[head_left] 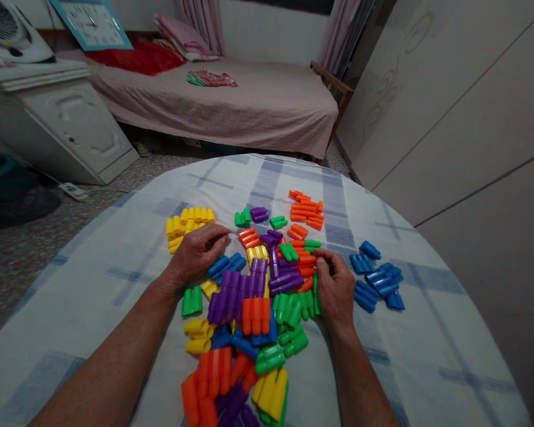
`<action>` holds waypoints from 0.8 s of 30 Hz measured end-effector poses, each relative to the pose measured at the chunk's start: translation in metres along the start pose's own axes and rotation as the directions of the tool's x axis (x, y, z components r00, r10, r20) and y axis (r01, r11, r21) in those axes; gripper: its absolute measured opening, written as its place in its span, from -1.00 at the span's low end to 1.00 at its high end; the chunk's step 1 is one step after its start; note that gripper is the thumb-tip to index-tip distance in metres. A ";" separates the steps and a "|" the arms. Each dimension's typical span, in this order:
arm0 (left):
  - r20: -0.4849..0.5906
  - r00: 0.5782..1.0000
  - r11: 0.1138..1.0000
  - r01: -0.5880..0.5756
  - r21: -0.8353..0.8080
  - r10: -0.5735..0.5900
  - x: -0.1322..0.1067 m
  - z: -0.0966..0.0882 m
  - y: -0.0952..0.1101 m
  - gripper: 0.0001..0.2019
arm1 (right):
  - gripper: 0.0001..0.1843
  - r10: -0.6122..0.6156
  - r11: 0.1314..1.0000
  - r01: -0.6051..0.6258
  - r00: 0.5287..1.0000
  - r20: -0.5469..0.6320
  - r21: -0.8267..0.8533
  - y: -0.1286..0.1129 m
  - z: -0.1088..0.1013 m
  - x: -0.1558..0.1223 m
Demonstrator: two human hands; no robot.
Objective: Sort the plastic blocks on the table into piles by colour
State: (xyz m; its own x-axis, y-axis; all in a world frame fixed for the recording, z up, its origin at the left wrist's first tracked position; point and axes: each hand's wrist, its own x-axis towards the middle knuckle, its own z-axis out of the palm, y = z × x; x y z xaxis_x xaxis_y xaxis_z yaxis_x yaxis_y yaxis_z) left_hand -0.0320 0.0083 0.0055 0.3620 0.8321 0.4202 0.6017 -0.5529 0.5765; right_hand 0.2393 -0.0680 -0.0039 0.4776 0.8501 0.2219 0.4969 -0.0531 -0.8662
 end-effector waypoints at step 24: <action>0.285 0.951 0.993 0.121 0.014 -0.120 0.017 -0.023 0.017 -0.62 | -0.68 -0.056 0.998 0.055 0.998 -0.032 -0.024 0.003 0.004 0.002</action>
State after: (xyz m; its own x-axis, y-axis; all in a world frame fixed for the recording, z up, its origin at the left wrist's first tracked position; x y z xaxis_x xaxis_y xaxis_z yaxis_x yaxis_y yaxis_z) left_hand -0.0319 0.0121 0.0384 0.4749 0.8703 0.1308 0.6508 -0.4474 0.6134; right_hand 0.2388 -0.0639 -0.0084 0.4724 0.8343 0.2842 0.5400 -0.0191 -0.8415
